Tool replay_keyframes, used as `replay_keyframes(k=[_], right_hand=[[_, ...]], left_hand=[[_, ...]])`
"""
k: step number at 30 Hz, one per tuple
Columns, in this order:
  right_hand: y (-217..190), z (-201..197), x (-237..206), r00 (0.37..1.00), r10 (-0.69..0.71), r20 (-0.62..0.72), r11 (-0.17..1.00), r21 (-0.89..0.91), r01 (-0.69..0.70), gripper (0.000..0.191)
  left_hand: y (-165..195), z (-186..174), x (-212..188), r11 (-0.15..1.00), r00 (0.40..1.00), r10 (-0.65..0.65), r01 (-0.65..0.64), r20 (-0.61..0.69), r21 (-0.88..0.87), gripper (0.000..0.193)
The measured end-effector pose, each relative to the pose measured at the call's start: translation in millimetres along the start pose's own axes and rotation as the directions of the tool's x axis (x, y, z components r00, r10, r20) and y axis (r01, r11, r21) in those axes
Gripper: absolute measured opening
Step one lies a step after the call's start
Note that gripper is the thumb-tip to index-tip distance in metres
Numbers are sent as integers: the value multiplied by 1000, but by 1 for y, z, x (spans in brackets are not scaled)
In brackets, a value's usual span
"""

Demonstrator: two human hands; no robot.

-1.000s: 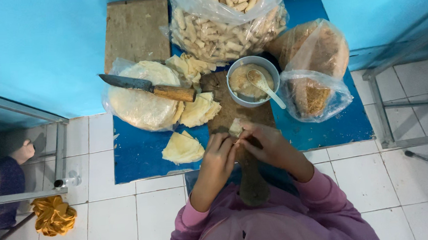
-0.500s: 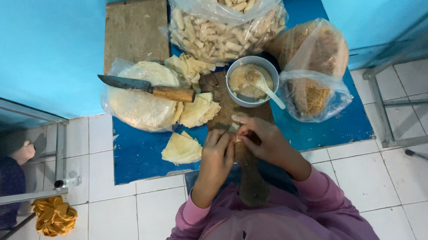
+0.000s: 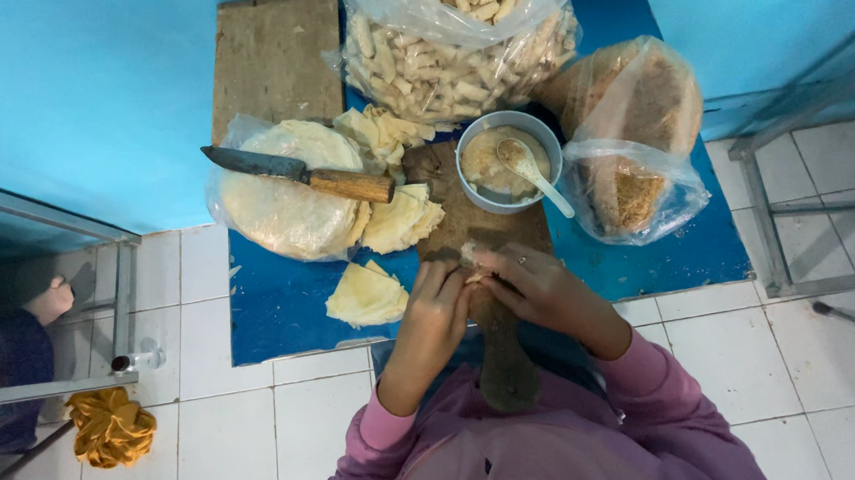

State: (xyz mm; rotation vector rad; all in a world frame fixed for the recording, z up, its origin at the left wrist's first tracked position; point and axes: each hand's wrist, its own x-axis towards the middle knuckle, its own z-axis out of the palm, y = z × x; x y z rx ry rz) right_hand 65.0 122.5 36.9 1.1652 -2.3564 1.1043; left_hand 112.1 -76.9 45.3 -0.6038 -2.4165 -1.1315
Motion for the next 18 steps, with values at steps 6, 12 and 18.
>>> replay_keyframes(k=[6, 12, 18], right_hand=[[10, 3, 7, 984, 170, 48, 961, 215, -177, 64], [11, 6, 9, 995, 77, -56, 996, 41, -74, 60], [9, 8, 13, 992, -44, -114, 982, -190, 22, 57]], left_hand=[[-2, 3, 4, 999, 999, -39, 39, -8, 26, 13], [-12, 0, 14, 995, 995, -89, 91, 39, -51, 12], [-7, 5, 22, 997, 997, -65, 67, -47, 40, 11]])
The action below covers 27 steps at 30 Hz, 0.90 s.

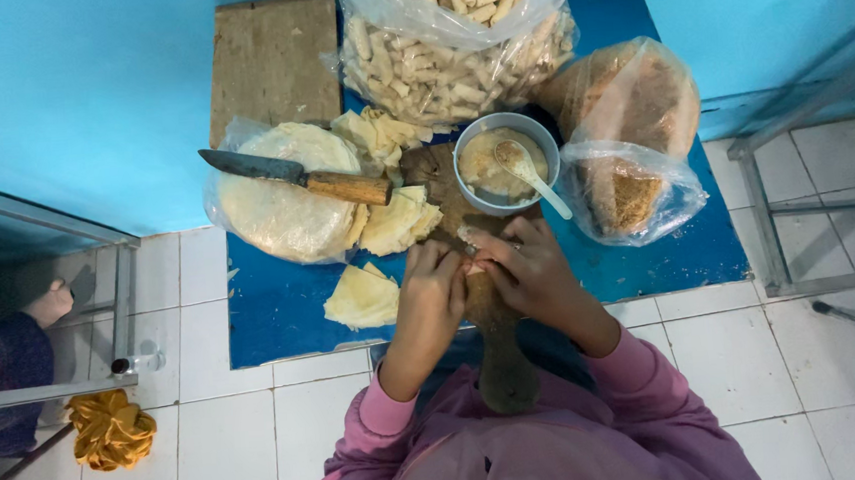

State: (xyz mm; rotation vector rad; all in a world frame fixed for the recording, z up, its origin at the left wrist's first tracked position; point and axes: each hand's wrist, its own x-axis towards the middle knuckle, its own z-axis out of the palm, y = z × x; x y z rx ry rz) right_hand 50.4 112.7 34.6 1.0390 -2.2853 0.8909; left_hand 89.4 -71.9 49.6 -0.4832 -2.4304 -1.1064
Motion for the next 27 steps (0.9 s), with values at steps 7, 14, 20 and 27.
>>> replay_keyframes(k=[7, 14, 20, 27], right_hand=[[-7, -3, 2, 999, -37, 2, 999, -22, 37, 58], [-7, 4, 5, 1000, -18, -11, 990, -140, 17, 48], [-7, 7, 4, 993, -80, -88, 991, -112, 70, 45], [-5, 7, 10, 991, 137, 14, 990, 42, -137, 52]], left_hand=[[-5, -1, 4, 1000, 999, 16, -16, 37, -23, 14], [-9, -4, 2, 999, 995, -32, 31, 94, 11, 10], [-10, 11, 5, 993, 1000, -17, 19, -14, 116, 18], [-2, 5, 4, 1000, 994, -4, 5, -110, 18, 32]])
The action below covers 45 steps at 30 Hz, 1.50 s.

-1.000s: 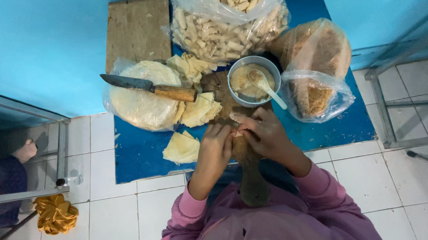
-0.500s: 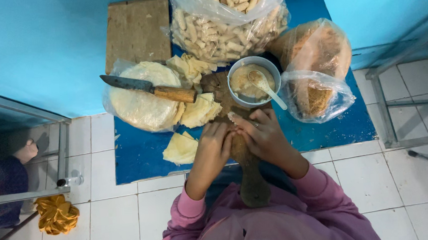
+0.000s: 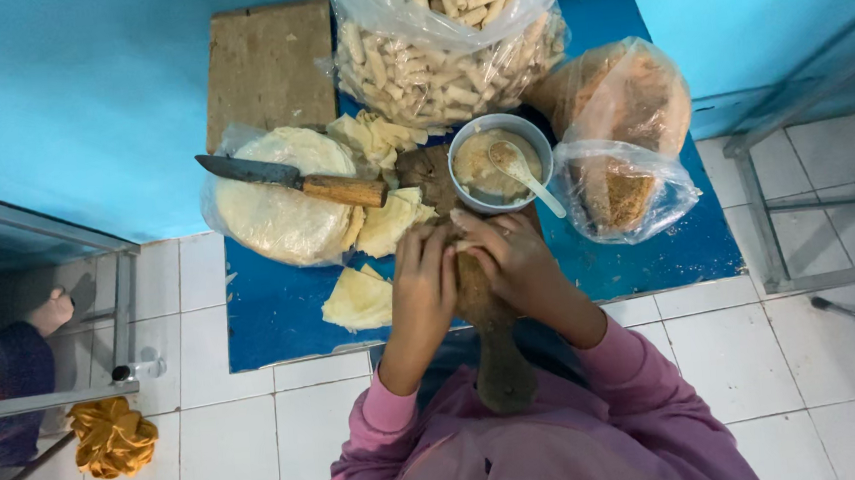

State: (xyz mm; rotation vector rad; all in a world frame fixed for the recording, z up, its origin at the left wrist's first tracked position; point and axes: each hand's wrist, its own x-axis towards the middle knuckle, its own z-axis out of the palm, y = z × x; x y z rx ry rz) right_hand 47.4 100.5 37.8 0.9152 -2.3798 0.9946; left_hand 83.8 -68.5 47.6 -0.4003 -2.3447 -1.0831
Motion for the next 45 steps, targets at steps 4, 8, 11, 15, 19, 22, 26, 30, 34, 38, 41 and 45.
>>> replay_keyframes(k=[4, 8, 11, 15, 19, 22, 26, 30, 34, 38, 41, 45], right_hand=[[-10, -8, -6, 960, 257, 111, 870, 406, -280, 58], [-24, -25, -3, 876, 285, 389, 443, 757, -480, 64], [-29, -46, 14, 822, 195, 535, 705, 506, -497, 75], [-14, -90, 45, 491, 211, 845, 872, 65, -486, 79], [9, -116, 70, 936, 166, 311, 648, 681, -341, 61], [10, -114, 70, 965, 258, 48, 882, 396, -256, 65], [-3, -86, 57, 986, -107, 126, 962, -236, 135, 47], [-5, -62, 46, 983, -3, 182, 927, -367, 70, 21], [1, -55, 45, 994, -26, 108, 911, -407, 68, 19], [0, -63, 49, 998, 16, 63, 947, -321, 5, 30], [-4, -74, 48, 1000, 25, 0, 967, -255, -24, 50], [-4, -86, 37, 992, 108, -58, 972, -203, -117, 51]], left_hand=[[12, -14, -7, 995, 1000, 9, -11, -16, -94, 40], [20, -26, -15, 996, 999, -38, 36, -25, -84, 48], [20, -46, -26, 999, 999, -36, 36, 20, 0, 46], [9, -74, -37, 990, 997, -80, 79, 1, 116, 36], [-1, -90, -42, 955, 986, -166, 169, -33, 244, 31], [-5, -94, -43, 935, 978, -207, 205, -25, 288, 29], [-8, -97, -45, 940, 975, -221, 212, 3, 268, 24], [-11, -101, -45, 948, 976, -216, 203, 27, 245, 25], [-17, -107, -43, 961, 977, -207, 193, 54, 200, 23], [-19, -107, -44, 963, 978, -202, 187, 58, 195, 22], [-21, -106, -47, 962, 985, -167, 154, 38, 224, 16], [-24, -103, -47, 953, 992, -125, 115, 15, 282, 11]])
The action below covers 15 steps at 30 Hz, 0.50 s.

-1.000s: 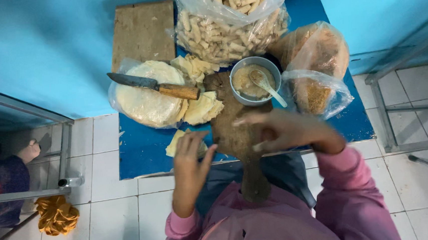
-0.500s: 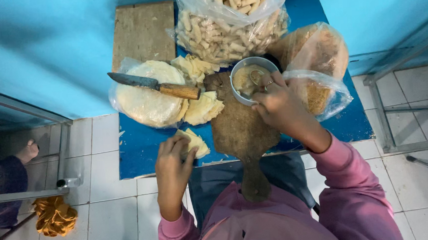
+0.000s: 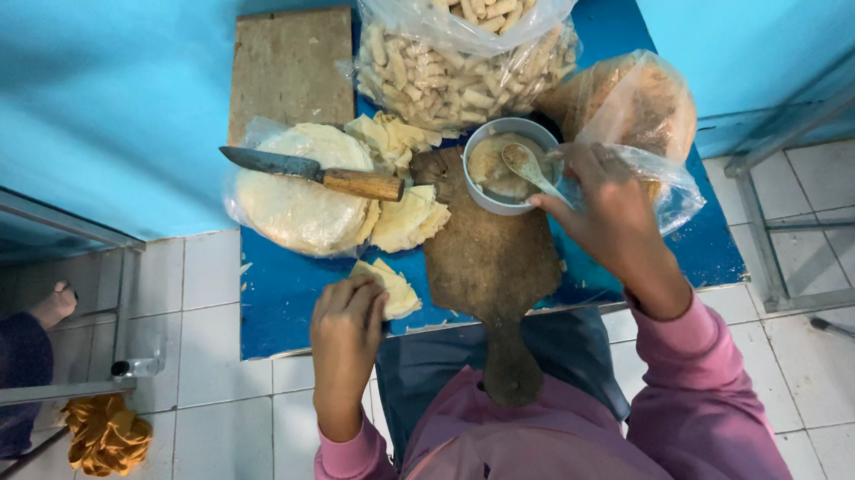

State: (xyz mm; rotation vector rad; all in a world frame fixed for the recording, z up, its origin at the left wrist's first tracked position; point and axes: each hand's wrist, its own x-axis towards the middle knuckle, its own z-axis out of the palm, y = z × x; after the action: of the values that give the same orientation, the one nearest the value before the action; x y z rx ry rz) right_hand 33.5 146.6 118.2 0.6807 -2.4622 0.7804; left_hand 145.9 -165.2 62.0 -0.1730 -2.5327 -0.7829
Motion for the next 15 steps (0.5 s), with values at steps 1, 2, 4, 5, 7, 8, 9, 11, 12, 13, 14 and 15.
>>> replay_keyframes(k=[1, 2, 4, 5, 7, 8, 9, 11, 12, 13, 14, 15], right_hand=[[1, 0, -4, 997, 70, 34, 997, 27, -71, 49], [2, 1, -6, 988, 140, 71, 988, 51, -144, 46], [4, 6, -11, 987, 154, 50, 981, 114, -159, 44], [5, 8, -12, 987, 159, 40, 976, 147, -163, 44], [7, 13, -15, 966, 258, -34, 937, 250, -242, 38], [8, 14, -16, 948, 312, -65, 911, 304, -279, 35], [9, 13, -18, 946, 309, -101, 913, 309, -265, 34], [11, 9, -23, 938, 301, -175, 919, 314, -236, 33], [12, 4, -28, 927, 326, -186, 916, 303, -261, 34], [11, -4, -36, 915, 353, -195, 911, 294, -288, 35], [11, -11, -45, 903, 379, -202, 905, 284, -317, 36], [10, -20, -54, 891, 404, -205, 886, 332, -325, 37]], left_hand=[[0, 0, 1, 1000, 1000, -15, 15, 0, 9, 10], [0, 1, 1, 999, 1000, -30, 30, 1, 18, 8], [1, 2, 4, 999, 994, -31, 29, -105, -23, 7], [2, 1, 6, 999, 987, -33, 27, -160, -42, 6], [6, 1, 10, 988, 967, -108, 78, -230, -134, 5], [8, 1, 12, 978, 955, -147, 101, -258, -181, 4], [11, 1, 14, 973, 949, -159, 105, -271, -205, 4], [18, 3, 18, 961, 937, -185, 109, -296, -255, 5], [23, 8, 21, 963, 940, -146, 63, -310, -263, 5], [29, 14, 22, 963, 941, -109, 19, -322, -269, 6], [35, 22, 22, 961, 940, -74, -21, -332, -275, 6], [42, 31, 23, 974, 940, 10, -87, -340, -211, 6]])
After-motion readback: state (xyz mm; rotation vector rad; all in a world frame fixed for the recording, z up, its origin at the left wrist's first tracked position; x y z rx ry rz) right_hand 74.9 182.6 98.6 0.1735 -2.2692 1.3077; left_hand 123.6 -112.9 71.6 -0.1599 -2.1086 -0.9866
